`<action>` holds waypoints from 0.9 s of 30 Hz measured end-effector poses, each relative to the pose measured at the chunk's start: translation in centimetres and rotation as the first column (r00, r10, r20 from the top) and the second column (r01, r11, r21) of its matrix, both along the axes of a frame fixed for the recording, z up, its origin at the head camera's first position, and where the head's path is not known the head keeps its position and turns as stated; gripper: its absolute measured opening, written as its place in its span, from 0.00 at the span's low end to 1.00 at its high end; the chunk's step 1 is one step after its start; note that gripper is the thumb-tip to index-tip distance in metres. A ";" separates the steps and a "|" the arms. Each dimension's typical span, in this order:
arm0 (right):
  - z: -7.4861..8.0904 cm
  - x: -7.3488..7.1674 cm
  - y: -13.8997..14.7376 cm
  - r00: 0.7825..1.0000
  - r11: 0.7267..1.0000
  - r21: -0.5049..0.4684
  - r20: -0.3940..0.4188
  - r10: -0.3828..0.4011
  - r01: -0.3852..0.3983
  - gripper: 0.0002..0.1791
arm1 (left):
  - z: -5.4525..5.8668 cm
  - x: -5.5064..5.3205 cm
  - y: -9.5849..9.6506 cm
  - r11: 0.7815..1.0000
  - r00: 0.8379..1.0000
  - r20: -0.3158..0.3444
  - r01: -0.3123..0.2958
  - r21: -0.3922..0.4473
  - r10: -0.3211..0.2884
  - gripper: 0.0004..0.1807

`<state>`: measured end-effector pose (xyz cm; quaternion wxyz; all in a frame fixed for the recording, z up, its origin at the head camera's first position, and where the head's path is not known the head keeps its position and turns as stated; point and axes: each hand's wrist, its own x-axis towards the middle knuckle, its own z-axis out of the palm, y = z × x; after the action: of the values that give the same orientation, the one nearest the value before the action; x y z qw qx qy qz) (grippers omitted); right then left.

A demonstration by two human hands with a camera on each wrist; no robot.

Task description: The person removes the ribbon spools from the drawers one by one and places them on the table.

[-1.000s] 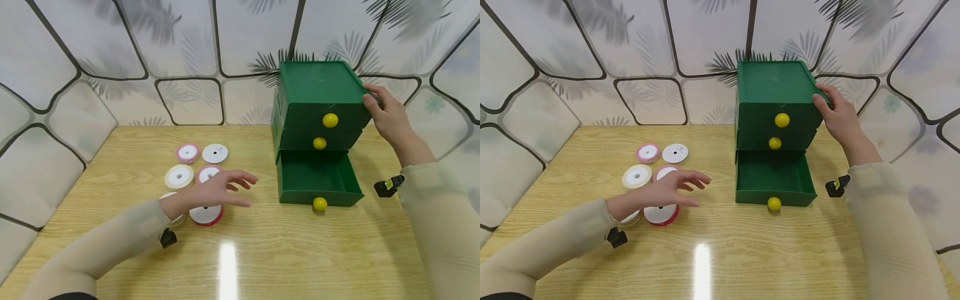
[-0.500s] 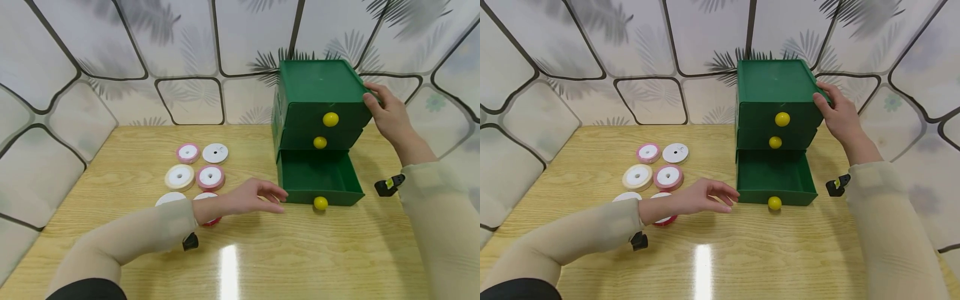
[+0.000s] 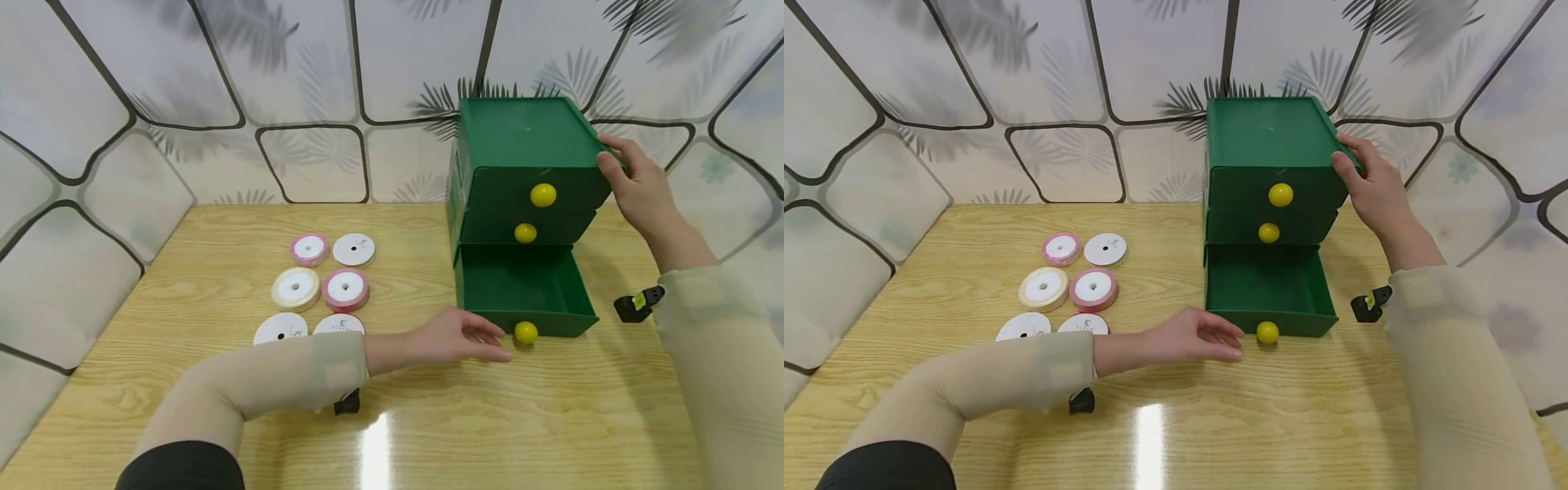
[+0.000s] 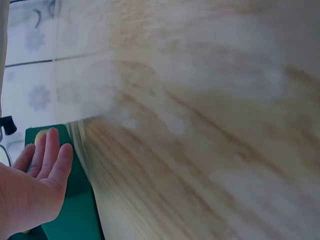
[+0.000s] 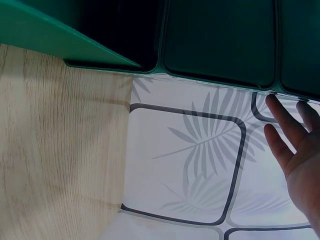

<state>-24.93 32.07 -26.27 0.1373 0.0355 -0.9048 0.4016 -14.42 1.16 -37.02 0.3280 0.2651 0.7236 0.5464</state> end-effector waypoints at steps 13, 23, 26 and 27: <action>-0.2 -0.1 0.0 1.000 1.000 -0.014 -0.009 0.001 -0.001 0.29 | -1.0 0.4 2.5 0.992 0.985 0.144 -0.080 -0.098 0.094 0.32; -0.3 -0.1 0.1 1.000 1.000 -0.005 -0.024 -0.005 0.005 0.28 | -1.2 0.4 3.8 0.990 0.964 0.230 -0.115 -0.084 0.131 0.26; -0.2 0.0 0.0 1.000 1.000 -0.007 -0.030 -0.006 0.006 0.28 | -1.4 0.5 4.3 0.986 0.959 0.233 -0.148 -0.077 0.162 0.19; -0.2 -0.1 0.0 0.999 1.000 -0.008 -0.033 -0.006 0.006 0.28 | -1.4 0.6 4.5 0.984 0.958 0.227 -0.162 -0.077 0.176 0.16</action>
<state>-24.99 32.07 -26.44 0.1534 0.0388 -0.9010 0.4040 -13.81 5.66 -38.44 0.3703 0.1268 0.7154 0.5788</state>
